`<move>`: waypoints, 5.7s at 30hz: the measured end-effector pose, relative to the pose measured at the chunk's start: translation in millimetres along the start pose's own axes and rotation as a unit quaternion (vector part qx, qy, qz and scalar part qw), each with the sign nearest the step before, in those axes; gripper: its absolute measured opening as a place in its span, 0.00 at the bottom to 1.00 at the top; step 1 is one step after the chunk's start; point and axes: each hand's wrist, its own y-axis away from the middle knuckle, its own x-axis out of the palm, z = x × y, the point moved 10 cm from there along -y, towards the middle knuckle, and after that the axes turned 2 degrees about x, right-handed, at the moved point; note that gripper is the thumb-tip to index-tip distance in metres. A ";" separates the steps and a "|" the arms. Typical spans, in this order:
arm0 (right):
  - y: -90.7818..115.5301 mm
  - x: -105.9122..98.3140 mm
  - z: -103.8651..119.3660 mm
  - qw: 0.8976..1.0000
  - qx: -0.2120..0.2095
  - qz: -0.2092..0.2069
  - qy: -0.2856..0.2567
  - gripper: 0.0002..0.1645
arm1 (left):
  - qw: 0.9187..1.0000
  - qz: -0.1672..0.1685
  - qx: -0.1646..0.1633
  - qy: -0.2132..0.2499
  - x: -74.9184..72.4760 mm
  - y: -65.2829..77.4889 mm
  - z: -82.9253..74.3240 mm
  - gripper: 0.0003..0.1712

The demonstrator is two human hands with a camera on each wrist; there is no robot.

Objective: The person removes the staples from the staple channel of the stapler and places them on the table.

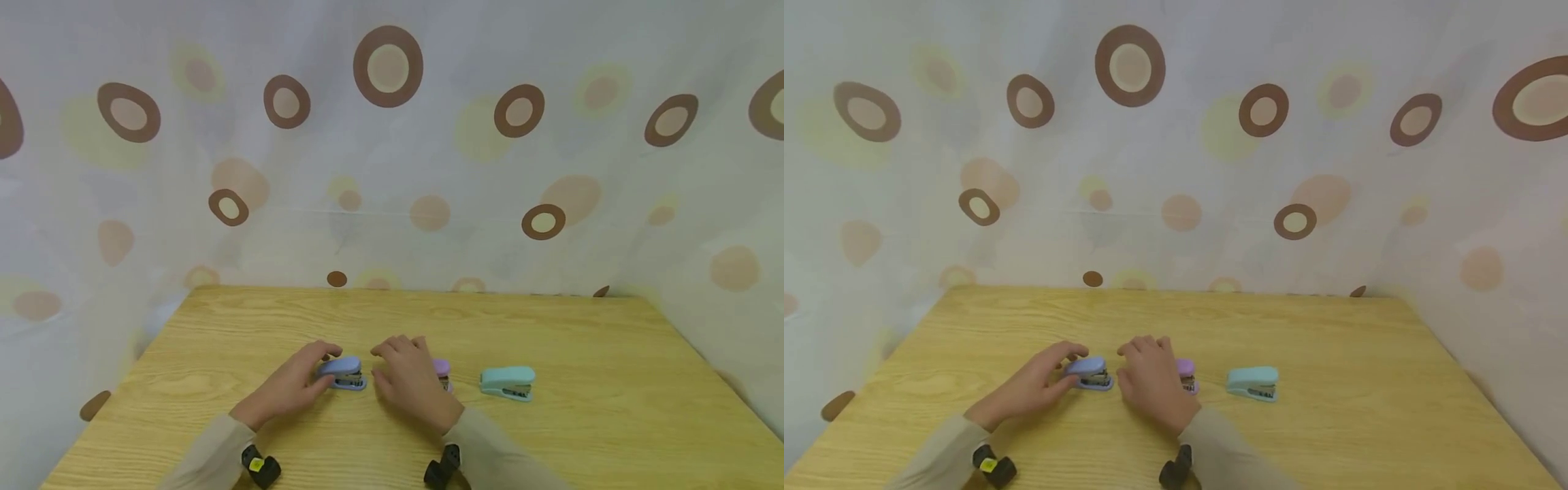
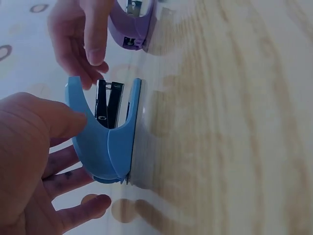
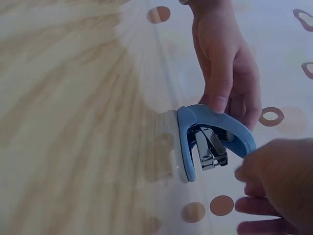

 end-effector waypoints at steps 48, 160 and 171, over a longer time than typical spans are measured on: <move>-9.0 51.4 -6.6 0.975 0.114 0.157 -0.104 0.11 | 0.993 -0.057 0.095 -0.032 6.7 -13.1 -25.8 0.23; -11.6 54.5 29.7 0.969 -0.054 0.193 -0.142 0.18 | 0.975 0.008 -0.085 0.205 -46.7 14.4 67.3 0.19; -21.2 67.9 25.4 0.942 -0.060 0.258 -0.206 0.17 | 0.977 0.009 -0.089 0.194 -47.5 12.9 66.7 0.19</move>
